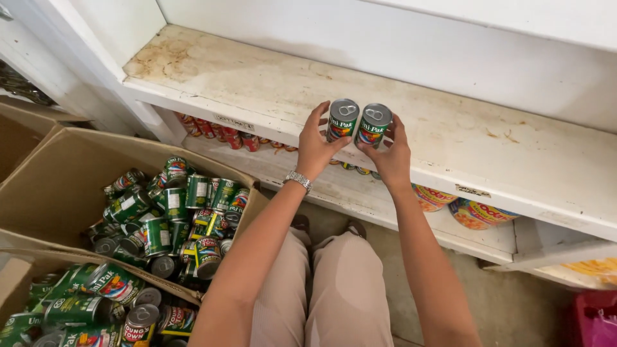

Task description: The person is taking canned goods out of boxes and organizing them neatly onto a grocery store shelf.

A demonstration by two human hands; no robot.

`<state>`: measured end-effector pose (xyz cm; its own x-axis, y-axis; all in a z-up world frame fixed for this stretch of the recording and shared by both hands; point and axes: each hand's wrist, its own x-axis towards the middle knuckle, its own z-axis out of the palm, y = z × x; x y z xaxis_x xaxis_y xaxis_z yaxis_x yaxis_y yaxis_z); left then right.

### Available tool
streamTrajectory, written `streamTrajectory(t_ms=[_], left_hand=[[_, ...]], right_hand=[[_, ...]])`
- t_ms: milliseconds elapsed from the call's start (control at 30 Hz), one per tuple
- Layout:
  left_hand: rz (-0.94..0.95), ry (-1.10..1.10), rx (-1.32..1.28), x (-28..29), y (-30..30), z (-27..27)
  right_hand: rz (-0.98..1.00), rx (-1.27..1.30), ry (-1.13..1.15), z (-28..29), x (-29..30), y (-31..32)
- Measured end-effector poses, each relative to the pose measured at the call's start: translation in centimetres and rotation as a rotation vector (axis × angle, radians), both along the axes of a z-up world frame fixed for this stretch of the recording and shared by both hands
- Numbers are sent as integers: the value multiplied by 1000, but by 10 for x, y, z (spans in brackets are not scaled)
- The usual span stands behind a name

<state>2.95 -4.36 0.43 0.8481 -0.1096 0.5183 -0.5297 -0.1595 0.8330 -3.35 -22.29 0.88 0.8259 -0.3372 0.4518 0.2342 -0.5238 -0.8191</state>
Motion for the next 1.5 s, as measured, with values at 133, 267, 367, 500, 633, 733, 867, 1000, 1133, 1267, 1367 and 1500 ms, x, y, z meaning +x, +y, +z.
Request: streamTrajectory(t_ms=[133, 267, 367, 500, 633, 733, 867, 1000, 1133, 1267, 1367, 1500], left_hand=[[55, -51, 129, -8, 5, -9], [107, 5, 161, -9, 1, -8], [192, 5, 181, -12, -4, -8], [230, 42, 184, -15, -13, -3], [166, -2, 152, -10, -26, -12], [60, -18, 141, -10, -41, -10], [13, -16, 205, -12, -64, -16], [15, 12, 141, -25, -75, -9], [57, 115, 122, -23, -60, -7], [177, 1, 198, -6, -8, -9], [225, 31, 181, 1, 53, 9], [337, -61, 162, 33, 139, -1]], right_hand=[[-7, -110, 13, -24, 2, -10], [1, -90, -10, -27, 8, -8], [30, -73, -30, -29, 7, -4], [11, -62, -63, -26, 2, -6], [-82, -64, -43, -27, -5, -17], [-88, -74, -103, -25, -13, -31], [-68, -4, -90, -32, -23, -56], [-34, -60, -116, -30, -30, -65], [-70, -84, -40, -32, -17, -52], [23, -65, 2, -18, 3, -6], [117, -63, -36, -13, 36, 44], [250, -15, -91, -21, 78, 125]])
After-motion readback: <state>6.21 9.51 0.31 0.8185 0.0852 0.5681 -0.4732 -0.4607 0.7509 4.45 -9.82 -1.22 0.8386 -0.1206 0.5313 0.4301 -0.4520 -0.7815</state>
